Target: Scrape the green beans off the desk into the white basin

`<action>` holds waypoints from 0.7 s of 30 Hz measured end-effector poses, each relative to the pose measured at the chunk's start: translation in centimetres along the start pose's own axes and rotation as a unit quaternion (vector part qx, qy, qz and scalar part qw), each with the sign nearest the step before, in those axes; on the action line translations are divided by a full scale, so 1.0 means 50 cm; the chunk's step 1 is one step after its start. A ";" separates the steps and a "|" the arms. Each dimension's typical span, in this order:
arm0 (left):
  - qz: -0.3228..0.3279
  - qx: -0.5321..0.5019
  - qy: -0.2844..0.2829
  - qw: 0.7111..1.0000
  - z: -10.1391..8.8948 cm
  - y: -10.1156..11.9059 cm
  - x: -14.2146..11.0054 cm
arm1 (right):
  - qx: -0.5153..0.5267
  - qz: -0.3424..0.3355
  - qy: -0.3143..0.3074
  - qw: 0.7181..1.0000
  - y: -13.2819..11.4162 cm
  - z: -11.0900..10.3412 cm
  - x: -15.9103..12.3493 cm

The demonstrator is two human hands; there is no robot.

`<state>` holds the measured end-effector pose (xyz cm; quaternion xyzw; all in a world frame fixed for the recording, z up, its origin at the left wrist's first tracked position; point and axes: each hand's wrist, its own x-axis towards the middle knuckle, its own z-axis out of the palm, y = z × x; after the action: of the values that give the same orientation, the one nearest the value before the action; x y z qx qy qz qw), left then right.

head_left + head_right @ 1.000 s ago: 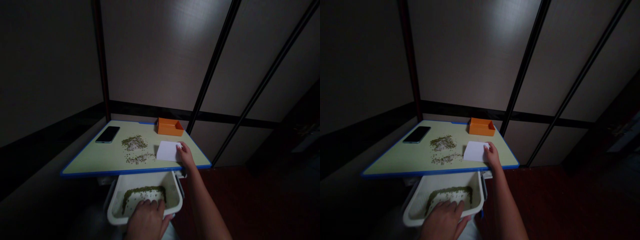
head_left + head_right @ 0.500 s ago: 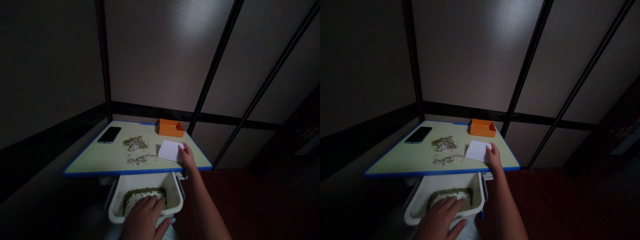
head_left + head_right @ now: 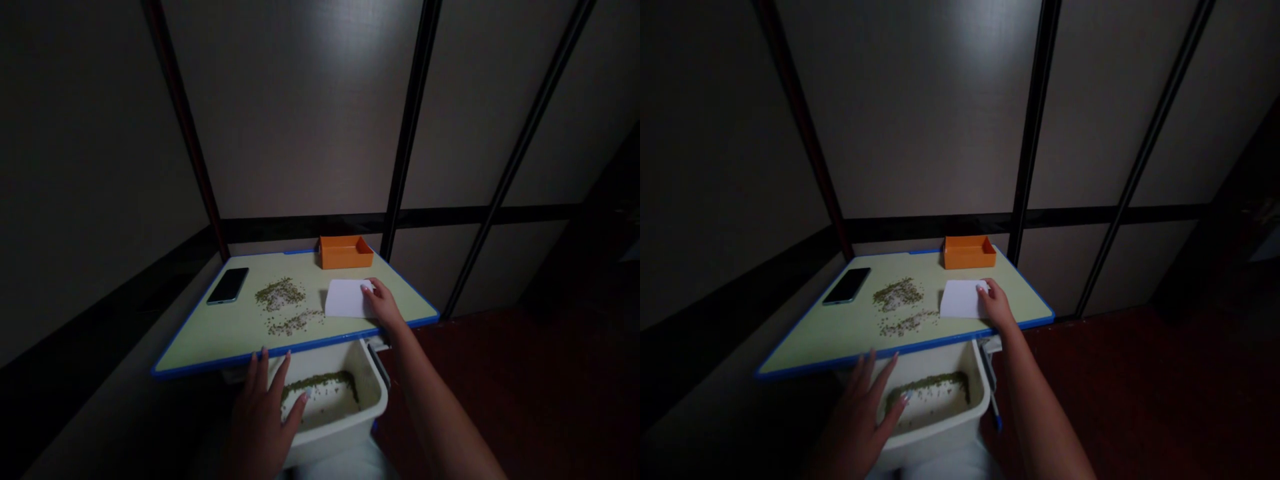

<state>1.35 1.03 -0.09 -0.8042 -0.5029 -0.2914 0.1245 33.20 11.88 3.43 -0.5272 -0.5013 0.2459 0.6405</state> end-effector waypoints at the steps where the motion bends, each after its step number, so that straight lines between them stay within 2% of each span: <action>1: -0.004 0.003 -0.007 1.000 -0.002 0.002 0.001 | -0.005 -0.001 -0.003 1.000 0.000 -0.001 -0.001; 6: -0.007 0.006 -0.060 0.998 -0.016 0.005 0.012 | -0.016 0.003 -0.010 1.000 -0.007 -0.002 -0.005; 11: -0.011 -0.001 -0.080 0.997 -0.017 0.003 0.012 | -0.017 0.004 -0.018 1.000 -0.015 -0.002 -0.008; 21: 0.009 -0.015 -0.034 0.999 0.000 -0.012 0.001 | 0.008 0.004 -0.038 0.999 -0.037 0.000 -0.015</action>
<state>0.83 1.33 -0.11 -0.8201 -0.4950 -0.2699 0.0977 32.54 10.65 4.87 -0.5140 -0.5214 0.2727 0.6242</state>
